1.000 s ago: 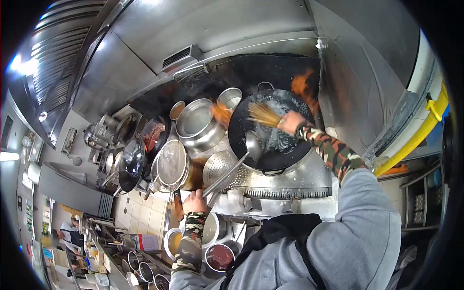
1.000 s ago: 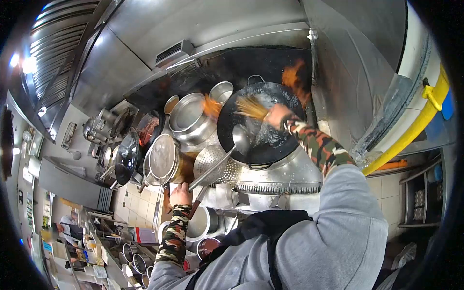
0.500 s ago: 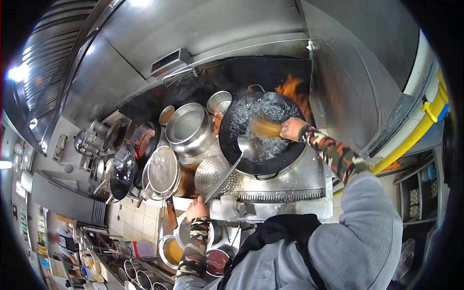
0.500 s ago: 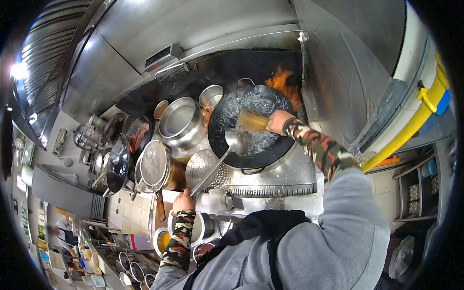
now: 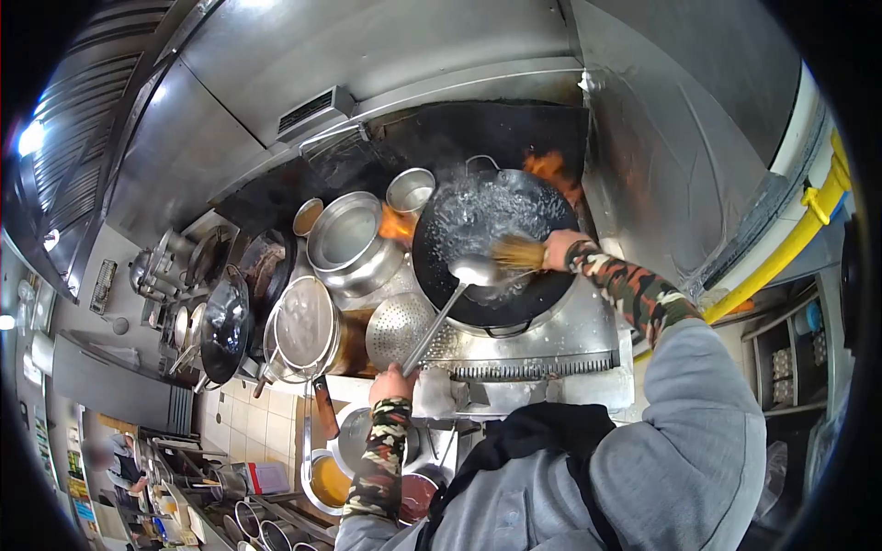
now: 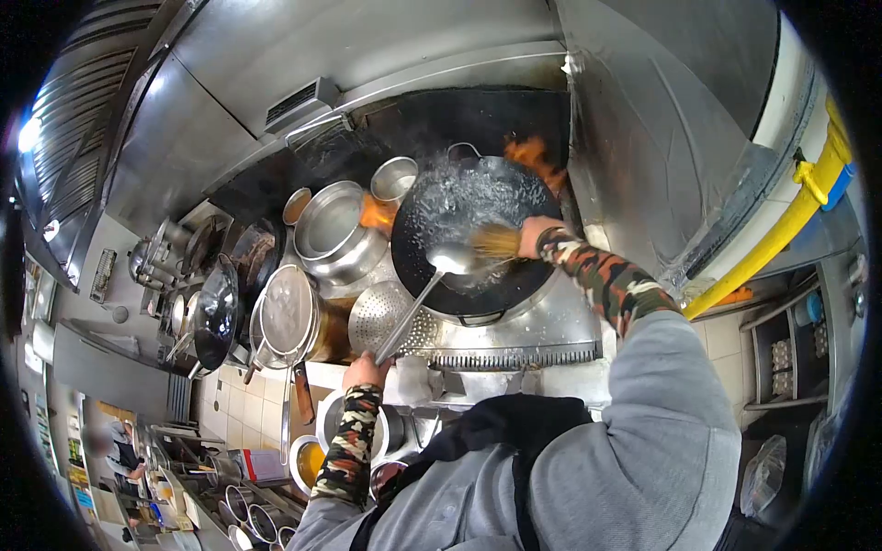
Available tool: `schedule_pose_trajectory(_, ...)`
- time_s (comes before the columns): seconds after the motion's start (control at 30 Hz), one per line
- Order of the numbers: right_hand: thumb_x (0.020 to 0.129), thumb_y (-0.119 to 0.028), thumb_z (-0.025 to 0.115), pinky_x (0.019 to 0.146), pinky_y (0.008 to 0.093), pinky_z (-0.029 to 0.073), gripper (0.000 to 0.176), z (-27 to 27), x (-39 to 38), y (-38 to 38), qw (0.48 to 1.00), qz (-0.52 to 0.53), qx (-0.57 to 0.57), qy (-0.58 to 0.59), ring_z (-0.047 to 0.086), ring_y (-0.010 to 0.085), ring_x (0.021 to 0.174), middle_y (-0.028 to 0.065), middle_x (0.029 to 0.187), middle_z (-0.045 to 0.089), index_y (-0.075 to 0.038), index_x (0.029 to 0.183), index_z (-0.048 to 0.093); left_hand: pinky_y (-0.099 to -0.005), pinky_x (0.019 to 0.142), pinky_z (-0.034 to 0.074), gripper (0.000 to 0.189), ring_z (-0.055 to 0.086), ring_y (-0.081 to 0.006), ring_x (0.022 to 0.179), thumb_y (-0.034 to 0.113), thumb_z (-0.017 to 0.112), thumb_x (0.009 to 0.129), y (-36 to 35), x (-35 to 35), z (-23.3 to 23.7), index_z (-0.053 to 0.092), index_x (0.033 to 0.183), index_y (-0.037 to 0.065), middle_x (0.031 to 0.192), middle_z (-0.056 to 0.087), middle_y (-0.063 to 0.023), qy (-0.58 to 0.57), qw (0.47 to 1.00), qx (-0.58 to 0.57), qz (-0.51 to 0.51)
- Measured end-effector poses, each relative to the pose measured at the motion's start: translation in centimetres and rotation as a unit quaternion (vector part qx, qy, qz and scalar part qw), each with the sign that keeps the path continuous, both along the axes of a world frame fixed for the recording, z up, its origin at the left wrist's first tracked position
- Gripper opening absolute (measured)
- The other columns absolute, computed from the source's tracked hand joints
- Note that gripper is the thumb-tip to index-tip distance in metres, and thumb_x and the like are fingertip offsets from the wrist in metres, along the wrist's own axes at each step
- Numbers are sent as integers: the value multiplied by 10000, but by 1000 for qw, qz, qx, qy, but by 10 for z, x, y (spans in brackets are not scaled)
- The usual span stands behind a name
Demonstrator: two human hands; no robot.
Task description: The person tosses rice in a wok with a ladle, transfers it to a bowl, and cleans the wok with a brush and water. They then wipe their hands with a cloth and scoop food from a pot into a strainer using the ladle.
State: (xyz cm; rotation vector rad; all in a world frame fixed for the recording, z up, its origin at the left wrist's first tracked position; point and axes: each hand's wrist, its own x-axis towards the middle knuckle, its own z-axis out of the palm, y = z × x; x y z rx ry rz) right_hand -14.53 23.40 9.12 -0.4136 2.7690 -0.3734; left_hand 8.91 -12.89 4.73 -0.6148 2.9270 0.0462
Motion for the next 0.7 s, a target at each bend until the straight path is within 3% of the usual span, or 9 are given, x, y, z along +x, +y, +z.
schedule_pose_trajectory(0.13, 728, -408, 659, 840, 400, 485, 465, -8, -4, -15, 979, -74, -145, 126, 614, 333, 967, 230, 999, 632, -3, 955, 669, -431, 663, 510, 372, 635, -316, 780, 452, 618, 797, -12, 2, -15, 566, 875, 91, 806, 634, -134, 99, 991, -59, -74)
schedule_pose_trajectory(0.2, 717, -375, 672, 802, 396, 498, 440, -57, -15, -20, 979, -6, -197, 50, 638, 321, 873, 208, 912, 655, -58, 1022, 666, -403, 640, 497, 244, 609, -286, 761, 315, 656, 744, -22, -6, -20, 533, 832, 123, 793, 582, -84, 171, 965, -126, -151)
schedule_pose_trajectory(0.27, 703, -387, 686, 780, 352, 502, 483, -20, -25, -3, 999, 46, 16, -20, 642, 288, 838, 181, 943, 659, -33, 1030, 657, -414, 664, 489, 245, 600, -283, 780, 220, 684, 678, -45, -5, -22, 548, 860, 129, 799, 568, -79, 194, 967, -115, -119)
schedule_pose_trajectory(0.33, 718, -370, 671, 772, 339, 499, 450, 6, -35, -2, 994, -49, -30, -92, 644, 286, 850, 168, 920, 666, -25, 1008, 658, -409, 636, 484, 152, 591, -270, 760, 166, 610, 705, -47, 3, -11, 515, 816, 124, 810, 552, -69, 199, 967, -110, -114)
schedule_pose_trajectory(0.37, 727, -360, 670, 777, 347, 489, 421, -6, -40, -12, 996, 35, -4, 80, 647, 285, 850, 174, 887, 668, -32, 991, 660, -408, 637, 484, 158, 591, -272, 760, 160, 614, 698, -47, 3, -19, 514, 815, 124, 805, 553, -71, 210, 965, -109, -114)
schedule_pose_trajectory(0.4, 738, -403, 658, 808, 359, 477, 433, -16, -28, -14, 973, -109, -202, 15, 638, 302, 886, 174, 919, 665, -53, 992, 666, -407, 638, 484, 165, 590, -275, 760, 155, 619, 692, -48, 1, -26, 513, 814, 123, 799, 555, -74, 220, 962, -110, -114)
schedule_pose_trajectory(0.47, 696, -472, 640, 829, 395, 470, 514, -47, -16, -24, 974, 6, -226, 22, 612, 359, 922, 217, 930, 646, -48, 984, 669, -434, 663, 495, 140, 617, -315, 752, 134, 606, 711, -37, -10, -33, 525, 822, 108, 782, 606, -111, 193, 979, -47, -55)
schedule_pose_trajectory(0.53, 746, -359, 651, 858, 403, 469, 387, -44, -24, -12, 999, 47, 20, 19, 608, 327, 963, 157, 988, 653, -123, 1052, 658, -452, 706, 497, 173, 630, -352, 802, 167, 609, 740, -29, -5, -18, 546, 877, 84, 824, 644, -160, 88, 995, 31, 32)
schedule_pose_trajectory(0.7, 750, -266, 590, 768, 455, 496, 411, 23, 5, 17, 983, -19, 69, 172, 631, 361, 843, 183, 868, 658, -144, 1143, 591, -480, 705, 485, 267, 622, -398, 798, 246, 674, 723, -38, 63, -6, 588, 908, 74, 823, 647, -210, 113, 960, 132, 218)
